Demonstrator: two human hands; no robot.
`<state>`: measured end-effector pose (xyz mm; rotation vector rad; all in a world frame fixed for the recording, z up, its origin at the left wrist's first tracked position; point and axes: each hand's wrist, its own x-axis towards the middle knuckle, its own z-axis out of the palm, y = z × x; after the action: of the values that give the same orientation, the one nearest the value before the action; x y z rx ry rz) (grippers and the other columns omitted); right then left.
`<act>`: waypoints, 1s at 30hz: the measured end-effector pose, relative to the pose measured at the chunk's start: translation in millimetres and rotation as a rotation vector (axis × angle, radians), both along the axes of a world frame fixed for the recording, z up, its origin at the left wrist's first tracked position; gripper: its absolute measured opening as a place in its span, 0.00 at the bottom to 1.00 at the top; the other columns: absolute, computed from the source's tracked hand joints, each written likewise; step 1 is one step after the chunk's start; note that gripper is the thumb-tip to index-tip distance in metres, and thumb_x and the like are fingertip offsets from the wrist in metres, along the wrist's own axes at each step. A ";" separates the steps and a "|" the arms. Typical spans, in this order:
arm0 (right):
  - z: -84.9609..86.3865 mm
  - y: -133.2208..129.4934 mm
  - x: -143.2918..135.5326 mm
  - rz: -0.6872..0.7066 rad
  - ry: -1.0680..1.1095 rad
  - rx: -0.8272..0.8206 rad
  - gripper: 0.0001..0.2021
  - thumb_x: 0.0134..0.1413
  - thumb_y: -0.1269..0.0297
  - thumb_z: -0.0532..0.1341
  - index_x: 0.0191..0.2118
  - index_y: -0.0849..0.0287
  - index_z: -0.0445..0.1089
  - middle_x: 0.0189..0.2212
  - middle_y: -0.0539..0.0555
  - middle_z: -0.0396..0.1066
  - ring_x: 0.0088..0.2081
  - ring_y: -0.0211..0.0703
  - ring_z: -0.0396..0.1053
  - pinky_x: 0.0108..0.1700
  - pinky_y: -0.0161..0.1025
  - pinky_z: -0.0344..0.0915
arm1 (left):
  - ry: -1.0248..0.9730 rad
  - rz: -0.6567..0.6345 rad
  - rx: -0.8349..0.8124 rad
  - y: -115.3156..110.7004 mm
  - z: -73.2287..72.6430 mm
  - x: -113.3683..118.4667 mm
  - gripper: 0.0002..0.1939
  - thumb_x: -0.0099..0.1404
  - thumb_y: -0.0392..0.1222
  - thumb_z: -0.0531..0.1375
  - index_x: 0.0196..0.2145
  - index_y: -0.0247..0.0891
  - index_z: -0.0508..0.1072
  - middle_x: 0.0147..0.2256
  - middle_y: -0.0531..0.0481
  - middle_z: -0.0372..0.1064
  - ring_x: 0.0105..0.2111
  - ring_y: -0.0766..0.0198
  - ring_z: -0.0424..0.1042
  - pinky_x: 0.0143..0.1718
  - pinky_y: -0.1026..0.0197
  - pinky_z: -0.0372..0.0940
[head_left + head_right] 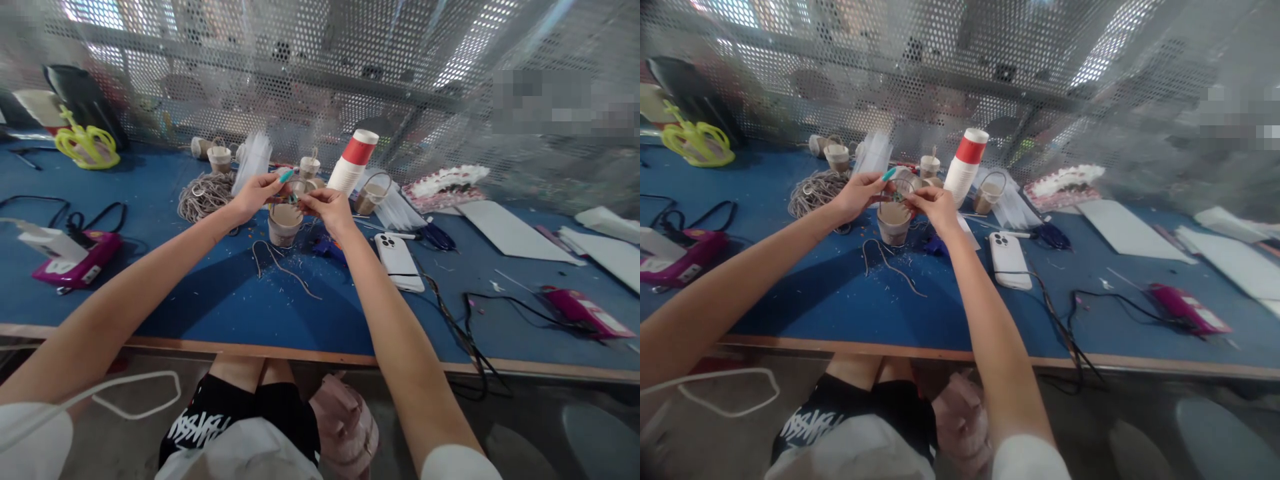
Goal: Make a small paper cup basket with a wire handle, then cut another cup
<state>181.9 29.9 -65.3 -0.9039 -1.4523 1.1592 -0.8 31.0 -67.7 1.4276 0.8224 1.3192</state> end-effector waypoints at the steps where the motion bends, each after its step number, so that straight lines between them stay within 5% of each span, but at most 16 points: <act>1: -1.9 -0.6 0.4 -0.006 0.001 0.009 0.18 0.29 0.52 0.75 0.24 0.58 0.74 0.20 0.48 0.74 0.24 0.36 0.71 0.31 0.38 0.72 | 0.008 0.007 0.023 0.9 -7.0 -2.3 0.14 0.65 0.49 0.59 0.32 0.35 0.74 0.33 0.49 0.73 0.35 0.68 0.72 0.39 0.65 0.67; 5: -4.1 -3.4 1.3 -0.029 -0.018 0.039 0.19 0.29 0.50 0.74 0.25 0.58 0.75 0.21 0.49 0.74 0.24 0.37 0.71 0.31 0.38 0.72 | 0.050 -0.043 0.200 -2.1 -34.6 -9.2 0.27 0.59 0.58 0.62 0.50 0.37 0.72 0.49 0.41 0.71 0.51 0.55 0.70 0.49 0.56 0.67; 8: -3.1 -5.0 0.6 -0.045 -0.024 0.028 0.19 0.27 0.49 0.75 0.24 0.57 0.74 0.21 0.49 0.75 0.24 0.39 0.71 0.32 0.40 0.72 | 0.143 -0.091 0.310 -9.0 -51.3 -10.5 0.48 0.47 0.56 0.71 0.63 0.46 0.58 0.64 0.37 0.56 0.59 0.47 0.63 0.52 0.51 0.67; 11: -2.3 -5.8 0.4 -0.044 -0.041 0.033 0.21 0.25 0.48 0.75 0.24 0.58 0.74 0.20 0.50 0.74 0.24 0.39 0.71 0.32 0.41 0.72 | 0.191 -0.112 0.361 -14.3 -62.3 -8.6 0.61 0.40 0.52 0.75 0.67 0.50 0.49 0.66 0.34 0.51 0.59 0.42 0.64 0.52 0.48 0.67; 16: 0.0 -6.8 3.9 -0.067 -0.116 0.103 0.20 0.26 0.47 0.74 0.23 0.58 0.75 0.20 0.50 0.74 0.23 0.39 0.69 0.31 0.40 0.69 | 0.225 -0.083 0.394 -16.5 -69.4 -6.1 0.57 0.46 0.50 0.73 0.67 0.50 0.47 0.61 0.33 0.59 0.56 0.43 0.68 0.48 0.48 0.70; 20: 0.7 -7.3 6.1 -0.083 -0.168 0.157 0.19 0.28 0.47 0.74 0.22 0.58 0.75 0.20 0.50 0.73 0.23 0.37 0.67 0.31 0.38 0.66 | 0.223 -0.071 0.424 -14.8 -73.8 -7.2 0.59 0.47 0.49 0.73 0.68 0.51 0.43 0.63 0.33 0.55 0.57 0.42 0.65 0.47 0.48 0.70; 30: -2.6 -5.5 3.9 -0.128 -0.293 0.271 0.19 0.36 0.45 0.71 0.21 0.58 0.73 0.20 0.49 0.70 0.25 0.36 0.64 0.33 0.38 0.62 | 0.287 0.044 0.448 -18.7 -69.4 -11.3 0.37 0.49 0.44 0.71 0.56 0.45 0.65 0.51 0.41 0.65 0.55 0.48 0.64 0.44 0.54 0.70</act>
<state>185.8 24.3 -67.9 -0.9868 -1.7119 0.7341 -12.1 12.3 -137.1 1.9963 0.7728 1.4092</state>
